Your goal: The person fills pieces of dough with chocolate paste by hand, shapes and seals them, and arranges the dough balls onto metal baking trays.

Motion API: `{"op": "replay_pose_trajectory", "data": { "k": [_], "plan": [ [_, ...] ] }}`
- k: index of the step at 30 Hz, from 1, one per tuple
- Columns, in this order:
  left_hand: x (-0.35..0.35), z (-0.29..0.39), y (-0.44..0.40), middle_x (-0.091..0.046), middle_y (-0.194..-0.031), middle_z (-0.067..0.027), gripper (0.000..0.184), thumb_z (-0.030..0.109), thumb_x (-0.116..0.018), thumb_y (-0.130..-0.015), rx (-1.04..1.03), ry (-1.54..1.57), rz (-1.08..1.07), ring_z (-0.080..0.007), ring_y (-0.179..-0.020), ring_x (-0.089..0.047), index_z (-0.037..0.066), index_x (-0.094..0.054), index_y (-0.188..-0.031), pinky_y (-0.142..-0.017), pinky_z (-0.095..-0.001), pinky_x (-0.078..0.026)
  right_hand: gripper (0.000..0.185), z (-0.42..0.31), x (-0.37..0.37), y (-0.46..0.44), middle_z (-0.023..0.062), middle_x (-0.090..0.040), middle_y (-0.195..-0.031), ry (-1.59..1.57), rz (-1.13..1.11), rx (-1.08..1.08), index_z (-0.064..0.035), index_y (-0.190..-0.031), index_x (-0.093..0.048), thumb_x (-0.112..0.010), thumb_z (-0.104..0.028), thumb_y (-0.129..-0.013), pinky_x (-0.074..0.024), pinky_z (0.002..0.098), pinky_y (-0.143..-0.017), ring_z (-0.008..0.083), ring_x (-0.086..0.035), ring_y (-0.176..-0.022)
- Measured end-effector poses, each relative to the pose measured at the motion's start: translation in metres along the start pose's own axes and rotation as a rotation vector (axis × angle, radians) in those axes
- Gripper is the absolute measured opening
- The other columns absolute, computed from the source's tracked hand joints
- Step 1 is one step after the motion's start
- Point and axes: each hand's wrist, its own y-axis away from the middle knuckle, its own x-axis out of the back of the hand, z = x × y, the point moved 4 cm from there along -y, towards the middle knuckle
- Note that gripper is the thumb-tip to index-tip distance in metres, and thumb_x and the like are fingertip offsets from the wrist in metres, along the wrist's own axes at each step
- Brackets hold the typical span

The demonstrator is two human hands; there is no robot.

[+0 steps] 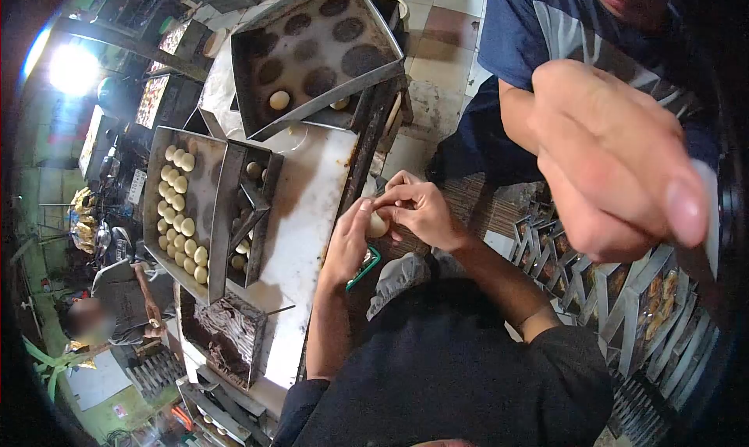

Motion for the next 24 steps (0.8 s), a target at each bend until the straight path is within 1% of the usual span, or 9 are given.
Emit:
{"op": "replay_pose_trajectory", "data": {
  "k": [2, 3, 6, 9, 13, 15, 18, 21, 24],
  "plan": [
    [0.009, -0.014, -0.003, -0.068, -0.097, -0.0120, 0.035, 0.028, -0.040, -0.114, -0.088, -0.398, -0.021, -0.0226, -0.094, -0.067, -0.002, -0.059, -0.116, -0.081, -0.0368, -0.051, 0.020, 0.003, 0.003, -0.001, 0.0023, -0.056, -0.103, 0.008, -0.006, -0.001, 0.0011, -0.114, -0.071, -0.075, -0.006, -0.095, -0.0506, 0.0252, -0.078, 0.0080, -0.056, -0.088],
    [0.006, -0.010, -0.001, -0.068, -0.097, -0.0120, 0.035, 0.028, -0.040, -0.114, -0.086, -0.396, -0.015, -0.0226, -0.094, -0.067, -0.002, -0.059, -0.116, -0.081, -0.0368, -0.051, 0.028, 0.007, 0.004, -0.002, 0.0006, -0.058, -0.104, -0.002, -0.003, 0.000, -0.0020, -0.119, -0.067, -0.077, -0.009, -0.094, -0.0494, 0.0237, -0.080, 0.0067, -0.055, -0.087],
    [-0.009, 0.022, 0.007, -0.061, -0.091, -0.0220, 0.030, 0.024, -0.043, -0.113, -0.298, -0.659, 0.026, -0.0404, -0.084, -0.060, -0.002, -0.058, -0.109, -0.079, -0.0465, -0.048, 0.037, 0.011, -0.002, 0.000, -0.0004, -0.060, -0.105, -0.051, 0.033, -0.008, -0.0047, -0.125, -0.063, -0.079, -0.015, -0.094, -0.0488, 0.0227, -0.082, 0.0057, -0.054, -0.087],
    [-0.006, 0.018, 0.000, -0.060, -0.089, -0.0214, 0.029, 0.023, -0.044, -0.112, -0.390, -0.766, 0.172, -0.0406, -0.085, -0.059, -0.001, -0.057, -0.106, -0.078, -0.0482, -0.046, 0.041, 0.003, -0.014, 0.004, 0.0012, -0.061, -0.108, -0.065, 0.076, -0.012, -0.0019, -0.129, -0.059, -0.075, -0.026, -0.099, -0.0508, 0.0240, -0.082, 0.0073, -0.058, -0.090],
    [-0.006, 0.018, 0.001, -0.061, -0.090, -0.0197, 0.027, 0.021, -0.044, -0.111, -0.471, -0.833, 0.393, -0.0407, -0.091, -0.057, 0.000, -0.058, -0.103, -0.084, -0.0489, -0.044, 0.047, 0.015, -0.029, 0.011, 0.0047, -0.063, -0.116, -0.573, -0.016, -0.179, 0.0029, -0.137, -0.051, -0.063, -0.033, -0.107, -0.0538, 0.0258, -0.084, 0.0092, -0.063, -0.097],
    [-0.010, 0.023, 0.003, -0.063, -0.092, -0.0191, 0.026, 0.020, -0.044, -0.111, -0.476, -0.823, 0.453, -0.0407, -0.094, -0.057, 0.000, -0.059, -0.102, -0.088, -0.0490, -0.043, 0.046, 0.023, -0.031, 0.008, 0.0043, -0.063, -0.117, -0.496, -0.096, -0.187, 0.0031, -0.139, -0.051, -0.061, -0.030, -0.108, -0.0552, 0.0274, -0.088, 0.0092, -0.063, -0.103],
    [-0.019, 0.030, 0.006, -0.069, -0.106, -0.0190, 0.027, 0.021, -0.045, -0.111, -0.670, -0.854, 0.489, -0.0402, -0.104, -0.059, 0.000, -0.061, -0.104, -0.093, -0.0476, -0.043, 0.043, 0.020, -0.033, 0.008, 0.0033, -0.065, -0.119, -0.547, -0.057, -0.252, 0.0026, -0.140, -0.054, -0.060, -0.027, -0.109, -0.0563, 0.0252, -0.087, 0.0080, -0.064, -0.100],
    [-0.025, 0.040, 0.015, -0.064, -0.135, -0.0205, 0.033, 0.025, -0.047, -0.111, -0.727, -0.894, 0.411, -0.0368, -0.118, -0.059, -0.001, -0.062, -0.123, -0.106, -0.0479, -0.040, 0.040, 0.025, -0.029, 0.008, 0.0031, -0.067, -0.119, -0.633, -0.101, -0.230, 0.0022, -0.138, -0.057, -0.060, -0.024, -0.108, -0.0565, 0.0224, -0.083, 0.0066, -0.065, -0.096],
    [-0.017, 0.036, 0.021, -0.041, -0.160, -0.0201, 0.057, 0.034, -0.052, -0.109, -0.475, -0.334, 0.202, -0.0334, -0.133, -0.053, 0.003, -0.042, -0.156, -0.117, -0.0476, -0.035, 0.038, 0.024, -0.026, 0.003, 0.0029, -0.069, -0.117, -0.693, -0.107, -0.259, 0.0019, -0.137, -0.059, -0.062, -0.022, -0.107, -0.0567, 0.0208, -0.078, 0.0052, -0.065, -0.092]
  ]
}}
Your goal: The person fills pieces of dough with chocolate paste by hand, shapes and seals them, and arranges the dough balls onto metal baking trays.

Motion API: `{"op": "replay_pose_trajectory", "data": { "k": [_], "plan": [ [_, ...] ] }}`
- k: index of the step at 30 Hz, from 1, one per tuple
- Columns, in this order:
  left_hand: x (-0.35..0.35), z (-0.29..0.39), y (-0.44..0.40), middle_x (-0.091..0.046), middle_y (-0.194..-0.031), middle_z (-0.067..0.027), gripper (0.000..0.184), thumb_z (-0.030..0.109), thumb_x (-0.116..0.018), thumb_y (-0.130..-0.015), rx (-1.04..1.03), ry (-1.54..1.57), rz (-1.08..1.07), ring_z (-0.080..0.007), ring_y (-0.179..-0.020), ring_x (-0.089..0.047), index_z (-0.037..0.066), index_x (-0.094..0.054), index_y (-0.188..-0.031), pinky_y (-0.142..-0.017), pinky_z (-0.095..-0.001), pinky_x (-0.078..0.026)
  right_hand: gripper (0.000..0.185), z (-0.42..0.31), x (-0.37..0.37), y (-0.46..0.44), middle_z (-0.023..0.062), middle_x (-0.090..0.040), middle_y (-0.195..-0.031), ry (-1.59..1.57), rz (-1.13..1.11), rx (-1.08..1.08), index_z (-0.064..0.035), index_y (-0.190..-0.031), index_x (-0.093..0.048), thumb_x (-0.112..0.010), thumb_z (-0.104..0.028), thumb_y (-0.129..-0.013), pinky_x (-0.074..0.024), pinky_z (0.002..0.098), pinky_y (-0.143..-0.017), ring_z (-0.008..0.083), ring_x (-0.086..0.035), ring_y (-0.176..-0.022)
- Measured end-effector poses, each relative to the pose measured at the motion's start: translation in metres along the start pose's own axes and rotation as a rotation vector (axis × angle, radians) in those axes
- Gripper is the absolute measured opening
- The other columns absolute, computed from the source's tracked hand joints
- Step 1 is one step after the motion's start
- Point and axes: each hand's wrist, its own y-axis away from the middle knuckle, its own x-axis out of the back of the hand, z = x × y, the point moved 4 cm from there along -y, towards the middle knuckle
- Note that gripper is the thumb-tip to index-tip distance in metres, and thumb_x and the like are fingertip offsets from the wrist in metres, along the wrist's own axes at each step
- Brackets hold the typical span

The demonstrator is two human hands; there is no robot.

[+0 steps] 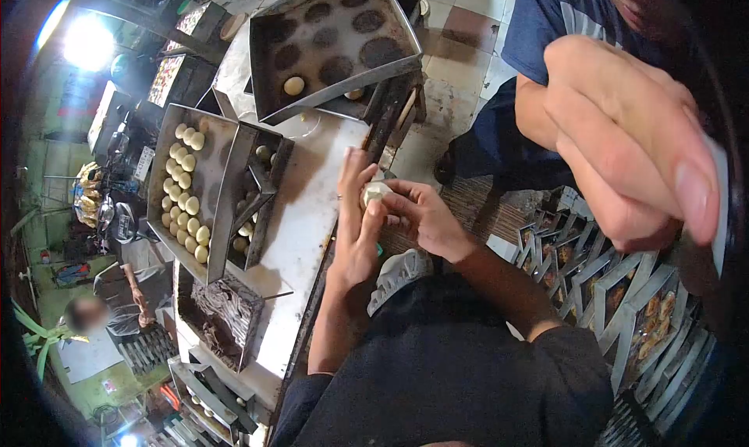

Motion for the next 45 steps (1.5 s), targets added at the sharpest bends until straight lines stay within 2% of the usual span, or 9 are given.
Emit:
{"op": "replay_pose_trajectory", "data": {
  "k": [2, 3, 6, 7, 8, 13, 16, 43, 45],
  "plan": [
    [-0.001, -0.002, 0.005, -0.035, -0.164, -0.0211, 0.070, 0.038, -0.058, -0.106, -0.001, 0.181, 0.029, -0.0347, -0.137, -0.050, 0.013, -0.029, -0.165, -0.112, -0.0475, -0.042, 0.037, -0.002, 0.013, 0.000, 0.0034, -0.070, -0.116, -0.026, 0.036, 0.039, 0.0017, -0.136, -0.059, -0.065, -0.019, -0.105, -0.0566, 0.0198, -0.074, 0.0050, -0.065, -0.088],
    [0.010, -0.003, -0.004, -0.040, -0.159, -0.0211, 0.063, 0.028, -0.065, -0.103, -0.207, -0.126, 0.081, -0.0334, -0.134, -0.052, 0.016, -0.041, -0.160, -0.109, -0.0445, -0.045, 0.038, -0.003, 0.016, -0.002, 0.0039, -0.070, -0.115, -0.065, 0.012, 0.031, 0.0019, -0.135, -0.059, -0.067, -0.019, -0.104, -0.0568, 0.0198, -0.074, 0.0060, -0.067, -0.090],
    [0.020, -0.010, 0.003, -0.052, -0.146, -0.0180, 0.056, 0.037, -0.077, -0.093, -0.097, -0.299, 0.138, -0.0316, -0.136, -0.049, 0.007, -0.064, -0.139, -0.110, -0.0446, -0.041, 0.038, -0.015, 0.008, -0.001, 0.0097, -0.069, -0.120, -0.009, -0.001, 0.096, 0.0021, -0.136, -0.059, -0.064, -0.020, -0.105, -0.0630, 0.0324, -0.087, 0.0174, -0.071, -0.102],
    [0.021, -0.014, 0.004, -0.056, -0.135, -0.0155, 0.045, 0.021, -0.078, -0.091, -0.190, -0.400, 0.157, -0.0299, -0.123, -0.054, 0.008, -0.069, -0.132, -0.104, -0.0423, -0.045, 0.040, -0.019, 0.006, -0.002, 0.0109, -0.069, -0.122, 0.010, -0.016, 0.096, 0.0026, -0.136, -0.059, -0.065, -0.021, -0.105, -0.0634, 0.0352, -0.090, 0.0192, -0.071, -0.104],
    [0.020, -0.014, 0.005, -0.059, -0.123, -0.0129, 0.038, 0.006, -0.079, -0.088, -0.284, -0.499, 0.174, -0.0282, -0.110, -0.058, 0.008, -0.074, -0.125, -0.097, -0.0401, -0.049, 0.040, -0.018, 0.009, -0.003, 0.0108, -0.069, -0.122, 0.025, 0.017, 0.079, 0.0025, -0.137, -0.059, -0.065, -0.021, -0.105, -0.0630, 0.0342, -0.090, 0.0186, -0.071, -0.105],
    [0.010, -0.001, 0.006, -0.065, -0.107, -0.0095, 0.033, 0.007, -0.082, -0.083, -0.156, -0.549, 0.340, -0.0280, -0.101, -0.058, 0.009, -0.078, -0.116, -0.089, -0.0411, -0.050, 0.038, -0.012, 0.011, -0.002, 0.0072, -0.069, -0.121, 0.143, 0.133, 0.064, 0.0006, -0.136, -0.060, -0.066, -0.019, -0.104, -0.0587, 0.0253, -0.086, 0.0130, -0.069, -0.105],
    [0.009, 0.016, 0.006, -0.069, -0.102, -0.0104, 0.030, 0.007, -0.082, -0.083, -0.352, -0.686, 0.291, -0.0300, -0.093, -0.062, 0.008, -0.078, -0.113, -0.084, -0.0419, -0.051, 0.039, -0.005, 0.019, -0.008, 0.0060, -0.069, -0.119, 0.196, 0.116, 0.111, -0.0007, -0.138, -0.059, -0.066, -0.020, -0.104, -0.0570, 0.0223, -0.084, 0.0114, -0.069, -0.103],
    [0.011, -0.024, 0.015, -0.067, -0.111, -0.0180, 0.029, 0.008, -0.074, -0.083, -0.163, -0.718, 0.317, -0.0386, -0.108, -0.062, 0.000, -0.069, -0.110, -0.096, -0.0486, -0.049, 0.040, 0.000, 0.016, -0.011, 0.0070, -0.073, -0.117, 0.318, 0.073, 0.146, 0.0042, -0.135, -0.063, -0.065, -0.023, -0.105, -0.0518, 0.0288, -0.096, 0.0142, -0.068, -0.106],
    [0.015, -0.062, 0.021, -0.069, -0.101, -0.0101, 0.017, 0.015, -0.069, -0.097, 0.048, -0.622, 0.339, -0.0234, -0.098, -0.063, 0.002, -0.069, -0.107, -0.086, -0.0382, -0.051, 0.042, -0.002, 0.011, -0.010, 0.0075, -0.072, -0.118, 0.316, 0.066, 0.122, 0.0043, -0.137, -0.062, -0.065, -0.023, -0.105, -0.0518, 0.0277, -0.094, 0.0132, -0.067, -0.107]
  ]
}}
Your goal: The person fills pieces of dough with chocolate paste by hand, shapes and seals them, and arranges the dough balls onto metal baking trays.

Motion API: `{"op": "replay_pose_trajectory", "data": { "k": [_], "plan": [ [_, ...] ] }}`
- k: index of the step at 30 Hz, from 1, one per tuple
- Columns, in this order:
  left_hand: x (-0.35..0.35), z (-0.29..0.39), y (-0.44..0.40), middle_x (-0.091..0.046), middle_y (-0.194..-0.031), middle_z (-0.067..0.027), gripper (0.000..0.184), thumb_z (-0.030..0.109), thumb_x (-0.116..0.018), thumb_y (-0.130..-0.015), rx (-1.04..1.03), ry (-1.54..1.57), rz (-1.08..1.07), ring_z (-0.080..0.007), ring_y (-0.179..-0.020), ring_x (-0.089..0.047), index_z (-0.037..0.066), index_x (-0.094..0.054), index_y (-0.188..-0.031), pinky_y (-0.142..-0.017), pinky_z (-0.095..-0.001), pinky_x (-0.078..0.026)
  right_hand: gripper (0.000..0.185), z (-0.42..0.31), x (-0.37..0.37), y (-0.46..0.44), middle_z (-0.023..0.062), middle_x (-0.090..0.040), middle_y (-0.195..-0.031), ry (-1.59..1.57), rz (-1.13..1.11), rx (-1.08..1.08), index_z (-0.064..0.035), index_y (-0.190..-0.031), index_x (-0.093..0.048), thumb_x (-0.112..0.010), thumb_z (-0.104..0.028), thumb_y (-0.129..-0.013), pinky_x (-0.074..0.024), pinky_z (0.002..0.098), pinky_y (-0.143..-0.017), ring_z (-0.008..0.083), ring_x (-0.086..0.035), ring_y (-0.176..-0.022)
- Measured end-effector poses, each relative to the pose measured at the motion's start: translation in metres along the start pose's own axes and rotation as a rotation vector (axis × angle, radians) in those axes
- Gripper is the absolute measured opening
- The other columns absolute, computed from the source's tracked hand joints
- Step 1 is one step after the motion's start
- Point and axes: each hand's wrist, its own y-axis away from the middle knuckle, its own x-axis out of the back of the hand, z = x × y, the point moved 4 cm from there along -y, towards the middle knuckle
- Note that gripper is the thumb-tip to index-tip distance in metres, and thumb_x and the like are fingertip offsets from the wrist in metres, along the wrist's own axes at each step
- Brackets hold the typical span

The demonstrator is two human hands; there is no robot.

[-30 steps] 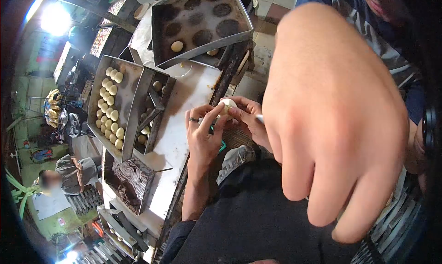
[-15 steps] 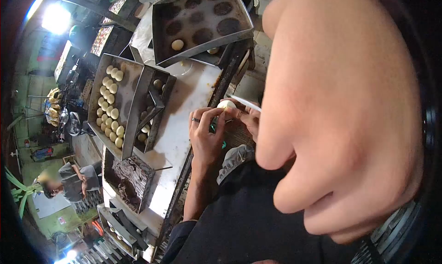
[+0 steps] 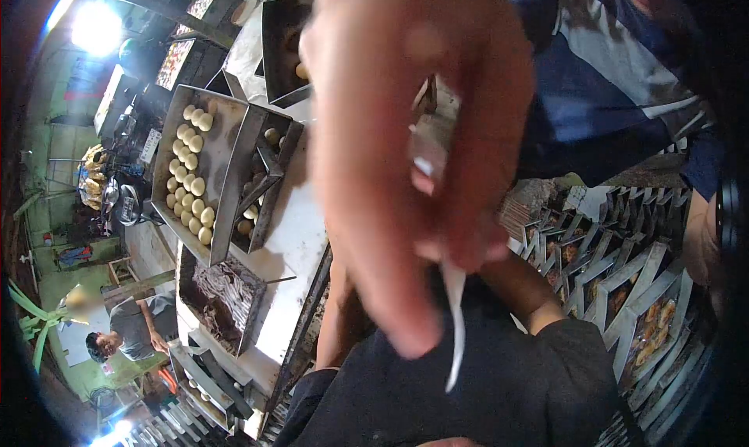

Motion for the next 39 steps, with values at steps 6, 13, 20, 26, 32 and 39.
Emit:
{"op": "replay_pose_trajectory", "data": {
  "k": [6, 13, 20, 26, 32, 39],
  "plan": [
    [-0.003, -0.010, 0.003, -0.071, -0.100, -0.0076, 0.016, 0.018, -0.069, -0.101, 0.192, 0.359, -0.034, -0.0159, -0.090, -0.065, 0.002, -0.070, -0.105, -0.079, -0.0323, -0.052, 0.039, -0.011, -0.010, 0.003, 0.0100, -0.073, -0.117, 0.004, 0.022, -0.028, 0.0052, -0.134, -0.063, -0.064, -0.020, -0.105, -0.0563, 0.0250, -0.085, 0.0120, -0.069, -0.100],
    [0.018, 0.028, -0.008, -0.073, -0.095, -0.0130, 0.014, 0.011, -0.074, -0.094, -0.111, 0.008, 0.065, -0.0219, -0.084, -0.068, 0.001, -0.071, -0.104, -0.078, -0.0354, -0.053, 0.038, -0.004, -0.006, 0.001, 0.0085, -0.072, -0.115, -0.046, 0.005, -0.081, 0.0042, -0.134, -0.063, -0.065, -0.021, -0.105, -0.0577, 0.0254, -0.082, 0.0114, -0.069, -0.101],
    [0.019, 0.029, -0.007, -0.074, -0.086, -0.0148, 0.015, 0.012, -0.074, -0.095, -0.087, 0.053, 0.082, -0.0238, -0.080, -0.070, 0.000, -0.074, -0.105, -0.076, -0.0372, -0.054, 0.039, -0.005, -0.006, 0.000, 0.0093, -0.072, -0.117, -0.038, -0.017, -0.055, 0.0048, -0.135, -0.062, -0.065, -0.021, -0.105, -0.0581, 0.0253, -0.083, 0.0124, -0.069, -0.101],
    [0.021, 0.030, -0.006, -0.074, -0.093, -0.0135, 0.022, 0.013, -0.074, -0.095, -0.071, 0.065, 0.072, -0.0217, -0.082, -0.071, 0.002, -0.074, -0.115, -0.075, -0.0365, -0.054, 0.039, -0.009, -0.006, -0.003, 0.0112, -0.072, -0.117, -0.030, -0.007, -0.057, 0.0047, -0.135, -0.061, -0.064, -0.020, -0.105, -0.0591, 0.0253, -0.082, 0.0146, -0.072, -0.100],
    [0.031, 0.036, -0.010, -0.074, -0.096, -0.0131, 0.022, 0.008, -0.073, -0.095, -0.033, 0.060, 0.015, -0.0212, -0.083, -0.071, 0.003, -0.075, -0.116, -0.075, -0.0353, -0.054, 0.037, -0.006, -0.005, -0.002, 0.0117, -0.073, -0.113, -0.051, -0.031, -0.053, 0.0054, -0.135, -0.060, -0.062, -0.018, -0.106, -0.0614, 0.0276, -0.079, 0.0164, -0.074, -0.094],
    [0.028, 0.022, -0.008, -0.073, -0.093, -0.0113, 0.014, 0.003, -0.075, -0.092, -0.048, 0.169, -0.031, -0.0182, -0.081, -0.069, 0.003, -0.078, -0.106, -0.072, -0.0319, -0.053, 0.038, -0.007, -0.006, 0.000, 0.0116, -0.073, -0.114, 0.012, -0.082, -0.088, 0.0052, -0.134, -0.061, -0.063, -0.021, -0.106, -0.0599, 0.0274, -0.079, 0.0158, -0.074, -0.093]
  ]
}}
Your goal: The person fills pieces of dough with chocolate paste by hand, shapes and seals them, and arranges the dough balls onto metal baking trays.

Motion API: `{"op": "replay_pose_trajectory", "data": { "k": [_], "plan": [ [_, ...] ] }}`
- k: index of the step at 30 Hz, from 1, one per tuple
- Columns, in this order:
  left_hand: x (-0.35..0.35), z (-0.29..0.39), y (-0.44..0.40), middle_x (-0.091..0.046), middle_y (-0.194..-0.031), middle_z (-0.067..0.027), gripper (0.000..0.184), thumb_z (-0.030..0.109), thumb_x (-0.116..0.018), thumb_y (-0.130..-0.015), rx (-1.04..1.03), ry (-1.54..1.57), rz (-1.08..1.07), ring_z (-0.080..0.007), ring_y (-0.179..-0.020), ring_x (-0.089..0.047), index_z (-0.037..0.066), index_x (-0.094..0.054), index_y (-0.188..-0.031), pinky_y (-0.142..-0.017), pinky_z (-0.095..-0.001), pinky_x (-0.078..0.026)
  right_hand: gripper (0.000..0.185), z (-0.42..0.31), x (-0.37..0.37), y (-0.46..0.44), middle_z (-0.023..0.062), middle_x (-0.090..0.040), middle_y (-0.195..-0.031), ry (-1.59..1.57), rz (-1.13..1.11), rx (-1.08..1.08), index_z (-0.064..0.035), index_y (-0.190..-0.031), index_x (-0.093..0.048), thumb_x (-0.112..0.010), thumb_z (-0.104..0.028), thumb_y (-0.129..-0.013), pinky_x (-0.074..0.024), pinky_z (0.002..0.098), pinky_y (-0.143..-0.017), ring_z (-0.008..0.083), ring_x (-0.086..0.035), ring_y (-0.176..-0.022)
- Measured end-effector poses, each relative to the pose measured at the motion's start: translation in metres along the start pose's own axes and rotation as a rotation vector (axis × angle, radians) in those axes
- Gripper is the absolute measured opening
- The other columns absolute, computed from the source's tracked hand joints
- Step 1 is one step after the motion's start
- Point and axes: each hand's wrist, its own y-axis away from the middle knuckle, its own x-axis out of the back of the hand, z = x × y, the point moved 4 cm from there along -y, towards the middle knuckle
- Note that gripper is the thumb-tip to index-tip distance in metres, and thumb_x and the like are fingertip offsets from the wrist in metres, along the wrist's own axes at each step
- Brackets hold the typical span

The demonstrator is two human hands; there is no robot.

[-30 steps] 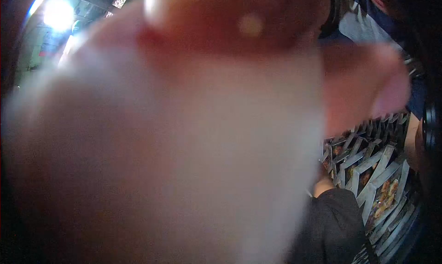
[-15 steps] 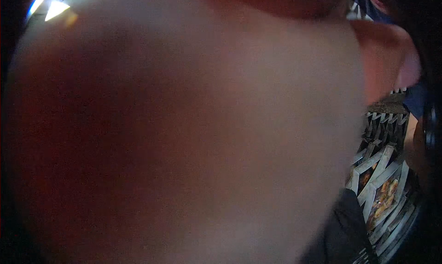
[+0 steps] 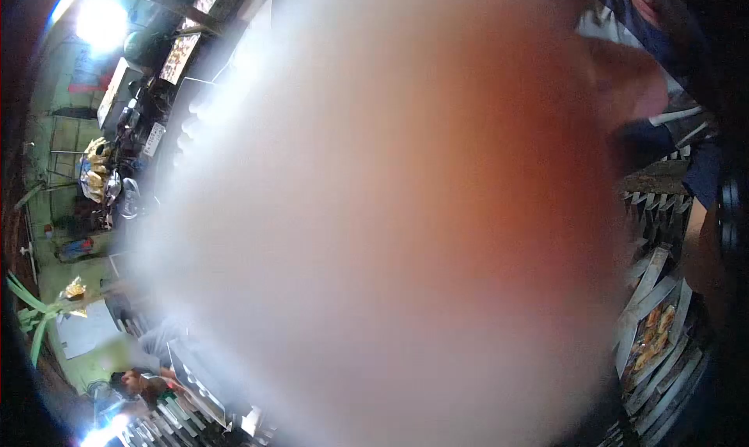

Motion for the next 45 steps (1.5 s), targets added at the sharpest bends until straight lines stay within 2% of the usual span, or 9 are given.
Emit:
{"op": "replay_pose_trajectory", "data": {
  "k": [16, 20, 25, 27, 30, 33, 41, 44, 45],
  "plan": [
    [0.005, 0.019, 0.005, -0.070, -0.102, -0.0116, 0.013, 0.006, -0.073, -0.093, -0.088, -0.118, -0.035, -0.0227, -0.085, -0.068, 0.005, -0.076, -0.106, -0.073, -0.0334, -0.053, 0.038, -0.003, -0.006, 0.004, 0.0109, -0.074, -0.109, 0.065, -0.034, -0.037, 0.0041, -0.131, -0.064, -0.065, -0.024, -0.106, -0.0610, 0.0305, -0.081, 0.0155, -0.073, -0.092],
    [-0.001, 0.002, 0.009, -0.071, -0.097, -0.0064, 0.013, 0.015, -0.068, -0.101, 0.161, -0.038, -0.159, -0.0180, -0.083, -0.067, 0.003, -0.073, -0.107, -0.078, -0.0317, -0.051, 0.038, -0.003, -0.006, 0.006, 0.0107, -0.074, -0.108, 0.137, -0.050, 0.017, 0.0037, -0.130, -0.065, -0.065, -0.026, -0.106, -0.0607, 0.0301, -0.081, 0.0158, -0.073, -0.091],
    [0.001, 0.013, 0.011, -0.074, -0.096, -0.0103, 0.011, 0.009, -0.070, -0.098, 0.139, -0.009, -0.023, -0.0235, -0.092, -0.071, 0.002, -0.073, -0.106, -0.080, -0.0357, -0.054, 0.038, 0.000, -0.003, 0.004, 0.0107, -0.074, -0.109, 0.048, -0.030, -0.073, 0.0038, -0.129, -0.065, -0.065, -0.026, -0.105, -0.0612, 0.0297, -0.081, 0.0162, -0.073, -0.093],
    [0.003, 0.022, 0.006, -0.074, -0.100, -0.0135, 0.011, 0.005, -0.071, -0.095, -0.079, -0.150, -0.036, -0.0285, -0.093, -0.072, 0.002, -0.073, -0.106, -0.081, -0.0374, -0.055, 0.038, 0.005, -0.001, 0.003, 0.0105, -0.074, -0.109, 0.056, -0.008, -0.035, 0.0039, -0.130, -0.064, -0.065, -0.025, -0.105, -0.0613, 0.0297, -0.080, 0.0156, -0.073, -0.093],
    [0.001, 0.014, 0.006, -0.073, -0.101, -0.0152, 0.012, 0.006, -0.073, -0.093, -0.100, -0.153, 0.001, -0.0319, -0.092, -0.072, 0.002, -0.074, -0.105, -0.080, -0.0386, -0.055, 0.038, 0.008, 0.000, 0.003, 0.0102, -0.074, -0.109, 0.008, -0.022, -0.058, 0.0039, -0.130, -0.065, -0.065, -0.025, -0.106, -0.0612, 0.0298, -0.079, 0.0152, -0.073, -0.092],
    [-0.002, 0.008, 0.007, -0.073, -0.104, -0.0142, 0.014, 0.009, -0.074, -0.093, 0.037, -0.112, -0.047, -0.0279, -0.092, -0.072, 0.003, -0.074, -0.106, -0.079, -0.0382, -0.055, 0.037, 0.009, 0.000, 0.000, 0.0098, -0.074, -0.109, 0.048, -0.018, -0.051, 0.0032, -0.131, -0.065, -0.064, -0.024, -0.106, -0.0610, 0.0292, -0.079, 0.0150, -0.073, -0.093],
    [0.003, 0.019, 0.007, -0.070, -0.099, -0.0138, 0.014, 0.008, -0.071, -0.095, -0.047, -0.142, -0.022, -0.0275, -0.087, -0.071, 0.003, -0.072, -0.107, -0.077, -0.0372, -0.055, 0.034, 0.001, -0.005, 0.001, 0.0086, -0.073, -0.112, 0.084, 0.010, -0.038, 0.0032, -0.130, -0.065, -0.064, -0.020, -0.105, -0.0609, 0.0288, -0.079, 0.0129, -0.071, -0.096],
    [0.001, 0.009, 0.008, -0.070, -0.095, -0.0169, 0.009, 0.008, -0.069, -0.095, 0.067, -0.141, -0.036, -0.0316, -0.086, -0.071, 0.000, -0.070, -0.101, -0.075, -0.0400, -0.055, 0.033, 0.000, -0.011, 0.000, 0.0085, -0.073, -0.111, 0.117, 0.002, -0.020, 0.0029, -0.130, -0.066, -0.065, -0.019, -0.104, -0.0600, 0.0279, -0.080, 0.0131, -0.070, -0.095],
    [0.002, 0.017, 0.010, -0.070, -0.095, -0.0179, 0.011, 0.008, -0.069, -0.096, -0.052, -0.212, -0.008, -0.0339, -0.084, -0.071, -0.001, -0.068, -0.101, -0.073, -0.0411, -0.055, 0.034, -0.003, -0.009, 0.005, 0.0087, -0.072, -0.112, 0.123, -0.036, -0.011, 0.0034, -0.130, -0.065, -0.066, -0.020, -0.104, -0.0598, 0.0280, -0.080, 0.0132, -0.070, -0.095]
  ]
}}
